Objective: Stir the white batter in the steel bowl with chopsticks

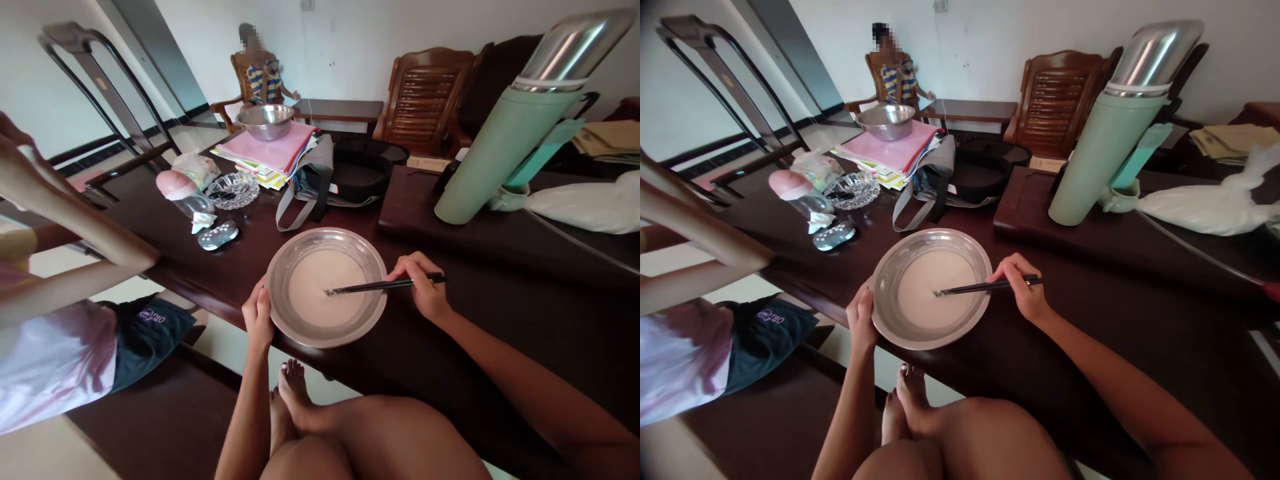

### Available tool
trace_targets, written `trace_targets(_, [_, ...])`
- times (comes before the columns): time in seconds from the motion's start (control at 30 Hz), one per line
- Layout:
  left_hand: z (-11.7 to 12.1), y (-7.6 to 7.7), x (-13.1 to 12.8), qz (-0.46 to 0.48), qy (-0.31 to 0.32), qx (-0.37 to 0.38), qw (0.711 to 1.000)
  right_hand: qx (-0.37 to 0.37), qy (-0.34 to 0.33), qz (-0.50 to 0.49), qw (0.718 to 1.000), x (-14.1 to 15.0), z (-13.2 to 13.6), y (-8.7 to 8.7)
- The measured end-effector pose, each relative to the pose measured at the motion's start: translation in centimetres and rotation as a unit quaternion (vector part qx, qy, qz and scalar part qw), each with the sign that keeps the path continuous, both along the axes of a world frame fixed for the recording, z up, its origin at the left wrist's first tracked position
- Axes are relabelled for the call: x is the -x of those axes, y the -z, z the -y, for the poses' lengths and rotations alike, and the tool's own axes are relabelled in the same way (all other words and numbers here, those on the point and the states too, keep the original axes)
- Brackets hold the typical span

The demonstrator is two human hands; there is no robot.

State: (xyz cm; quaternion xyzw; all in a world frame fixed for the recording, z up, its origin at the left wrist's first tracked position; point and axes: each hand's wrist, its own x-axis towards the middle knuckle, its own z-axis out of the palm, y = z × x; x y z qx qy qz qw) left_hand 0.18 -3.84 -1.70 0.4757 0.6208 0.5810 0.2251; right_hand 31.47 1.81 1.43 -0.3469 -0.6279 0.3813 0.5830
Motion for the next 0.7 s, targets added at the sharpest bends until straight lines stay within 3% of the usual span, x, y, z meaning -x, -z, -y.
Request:
trace_targets(0.07, [-0.01,-0.01,-0.03,0.001,-0.001,-0.003,1.0,-0.004,-0.027,0.048,0.998,0.09,0.07,-0.1])
trace_targets(0.13, [-0.01,-0.07,-0.07,-0.002,-0.001,-0.005,1.0,-0.008,-0.011,0.059,0.998,0.11,0.03,-0.2])
trace_targets(0.23, [0.0,-0.13,-0.11,-0.005,0.0,-0.004,1.0,0.005,0.043,-0.018,0.999,0.08,-0.13,-0.16])
trace_targets(0.3, [0.0,-0.08,-0.09,-0.002,0.0,-0.002,1.0,0.012,0.028,-0.052,0.998,0.06,-0.15,-0.05])
trace_targets(0.4, [-0.04,0.1,-0.01,0.0,0.001,-0.007,1.0,0.007,-0.024,0.009,1.0,0.03,-0.06,0.01])
trace_targets(0.47, [-0.05,0.23,0.04,-0.001,0.002,-0.011,1.0,0.004,-0.017,0.043,0.999,-0.03,-0.04,-0.02])
trace_targets(0.57, [-0.01,0.32,0.09,0.0,0.001,-0.007,1.0,0.004,0.025,0.001,1.0,-0.1,-0.04,0.02])
trace_targets(0.7, [0.06,0.21,0.03,-0.003,0.002,-0.005,1.0,-0.005,-0.021,0.012,1.0,-0.09,0.05,0.15])
